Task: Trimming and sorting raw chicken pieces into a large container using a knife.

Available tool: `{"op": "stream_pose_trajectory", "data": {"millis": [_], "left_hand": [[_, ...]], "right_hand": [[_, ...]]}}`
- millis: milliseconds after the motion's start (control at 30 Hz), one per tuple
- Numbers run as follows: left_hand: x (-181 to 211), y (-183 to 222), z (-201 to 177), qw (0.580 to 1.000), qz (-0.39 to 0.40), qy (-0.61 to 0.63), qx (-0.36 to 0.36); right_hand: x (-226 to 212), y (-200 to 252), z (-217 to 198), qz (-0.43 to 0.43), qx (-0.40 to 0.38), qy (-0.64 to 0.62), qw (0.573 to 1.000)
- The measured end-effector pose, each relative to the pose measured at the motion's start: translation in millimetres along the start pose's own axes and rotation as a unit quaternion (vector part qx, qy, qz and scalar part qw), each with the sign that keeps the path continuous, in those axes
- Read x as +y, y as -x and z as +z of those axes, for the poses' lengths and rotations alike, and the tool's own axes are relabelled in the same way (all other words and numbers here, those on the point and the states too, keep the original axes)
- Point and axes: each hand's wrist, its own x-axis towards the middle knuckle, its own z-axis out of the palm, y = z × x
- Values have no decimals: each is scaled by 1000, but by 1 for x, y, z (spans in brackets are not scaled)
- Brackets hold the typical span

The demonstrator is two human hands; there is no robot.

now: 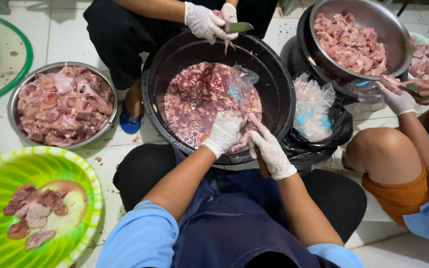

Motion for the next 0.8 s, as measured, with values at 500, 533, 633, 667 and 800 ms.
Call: {"op": "stream_pose_trajectory", "data": {"millis": [500,533,633,667,800], "left_hand": [[-12,9,14,1000,-2,-6,-23],[-12,10,14,1000,0,-12,-23],[-12,16,18,999,-3,-11,-34],[-14,11,20,999,-6,-10,-35],[-17,12,8,999,9,-3,-47]], "right_hand": [[25,-17,-1,-33,27,19,999],[31,-19,-3,-34,30,13,999],[43,-23,-2,-34,48,-14,998],[42,-30,-3,-42,57,-31,997],[74,-49,-3,-27,92,-82,992]]}}
